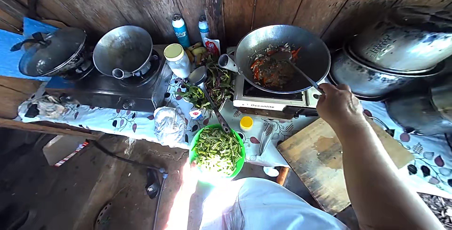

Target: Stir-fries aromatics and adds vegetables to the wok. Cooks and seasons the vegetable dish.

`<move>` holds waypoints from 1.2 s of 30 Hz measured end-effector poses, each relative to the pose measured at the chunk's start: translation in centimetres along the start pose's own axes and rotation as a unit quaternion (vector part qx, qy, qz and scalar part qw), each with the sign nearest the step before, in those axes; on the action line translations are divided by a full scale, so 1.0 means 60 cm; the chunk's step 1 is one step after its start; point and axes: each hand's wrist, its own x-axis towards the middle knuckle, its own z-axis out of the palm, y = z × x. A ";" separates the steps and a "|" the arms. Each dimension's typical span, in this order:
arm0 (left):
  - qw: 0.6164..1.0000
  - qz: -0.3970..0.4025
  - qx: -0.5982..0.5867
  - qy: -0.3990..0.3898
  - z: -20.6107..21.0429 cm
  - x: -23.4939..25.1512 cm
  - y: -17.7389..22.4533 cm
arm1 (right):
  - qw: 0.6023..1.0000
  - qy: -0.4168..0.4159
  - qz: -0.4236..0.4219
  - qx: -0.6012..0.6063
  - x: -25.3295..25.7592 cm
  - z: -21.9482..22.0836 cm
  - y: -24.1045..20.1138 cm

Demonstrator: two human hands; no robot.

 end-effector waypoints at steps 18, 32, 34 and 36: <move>0.988 -0.028 0.085 -0.124 0.074 -0.003 0.139 | 1.000 -0.019 0.003 -0.022 -0.008 -0.013 0.001; 0.973 0.051 0.021 -0.224 0.101 0.013 0.132 | 0.999 -0.003 -0.032 -0.005 -0.066 -0.061 0.003; 0.971 0.074 0.030 -0.226 0.104 0.022 0.131 | 0.999 -0.015 -0.032 -0.010 -0.068 -0.054 0.004; 0.968 0.094 0.032 -0.232 0.108 0.029 0.141 | 0.999 -0.022 -0.032 -0.008 -0.066 -0.052 0.000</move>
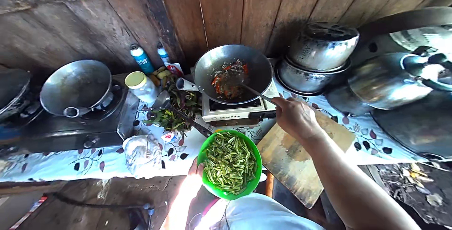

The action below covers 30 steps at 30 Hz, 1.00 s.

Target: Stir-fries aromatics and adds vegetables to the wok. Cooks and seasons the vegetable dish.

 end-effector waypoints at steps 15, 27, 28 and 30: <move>0.998 0.034 -0.040 -0.030 0.001 0.032 0.009 | 1.000 -0.001 -0.004 -0.021 -0.017 -0.019 -0.025; 0.986 0.008 -0.127 0.108 -0.022 0.001 0.104 | 0.998 -0.029 0.058 -0.013 0.014 -0.055 -0.044; 0.984 0.028 -0.136 0.112 -0.025 0.000 0.100 | 0.997 -0.039 0.063 -0.003 0.036 -0.044 -0.041; 0.985 0.048 -0.114 0.118 -0.025 -0.002 0.121 | 0.997 -0.053 0.050 0.019 0.058 -0.021 -0.033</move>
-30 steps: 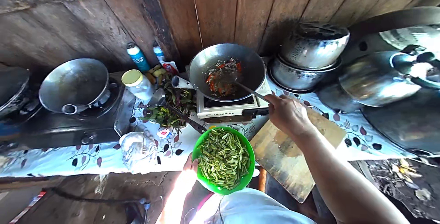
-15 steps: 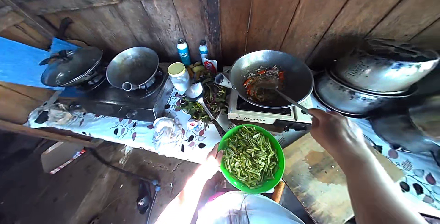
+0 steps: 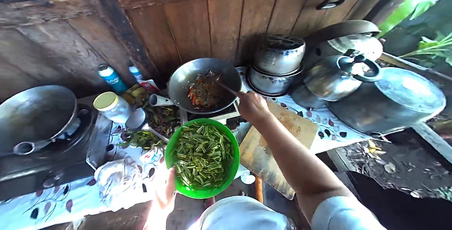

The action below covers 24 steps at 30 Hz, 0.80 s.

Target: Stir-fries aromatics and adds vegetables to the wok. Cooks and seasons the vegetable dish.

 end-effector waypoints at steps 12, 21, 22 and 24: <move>0.998 0.012 0.036 -0.041 0.019 0.015 0.117 | 0.989 0.079 -0.097 -0.080 -0.123 -0.055 0.031; 0.997 -0.021 0.020 -0.076 0.023 0.020 0.134 | 0.996 0.059 -0.067 -0.027 0.007 0.010 -0.009; 0.997 -0.020 0.011 -0.072 0.025 0.019 0.134 | 0.996 0.047 -0.064 -0.029 0.003 0.007 -0.006; 0.998 -0.024 0.002 -0.060 0.027 0.018 0.136 | 0.997 0.028 -0.058 -0.034 -0.023 -0.013 0.001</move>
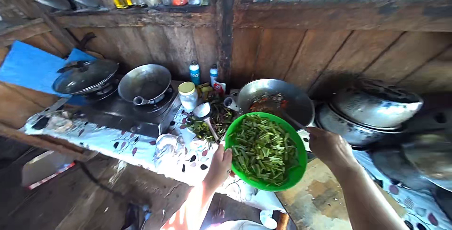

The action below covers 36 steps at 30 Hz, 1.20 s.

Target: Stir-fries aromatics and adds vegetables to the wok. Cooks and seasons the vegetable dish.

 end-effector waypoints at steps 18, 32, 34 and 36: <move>0.991 0.082 0.092 0.061 -0.026 0.063 0.150 | 0.999 -0.003 0.037 0.032 0.027 0.012 0.005; 0.828 0.118 0.538 0.103 0.110 0.237 0.333 | 0.999 -0.008 0.047 -0.014 -0.023 -0.023 -0.009; 0.787 0.139 0.594 0.094 0.151 0.237 0.329 | 0.998 -0.015 0.047 -0.037 -0.022 -0.026 -0.016; 0.756 0.157 0.630 0.080 0.180 0.237 0.326 | 0.997 -0.023 0.046 -0.059 -0.024 -0.033 -0.023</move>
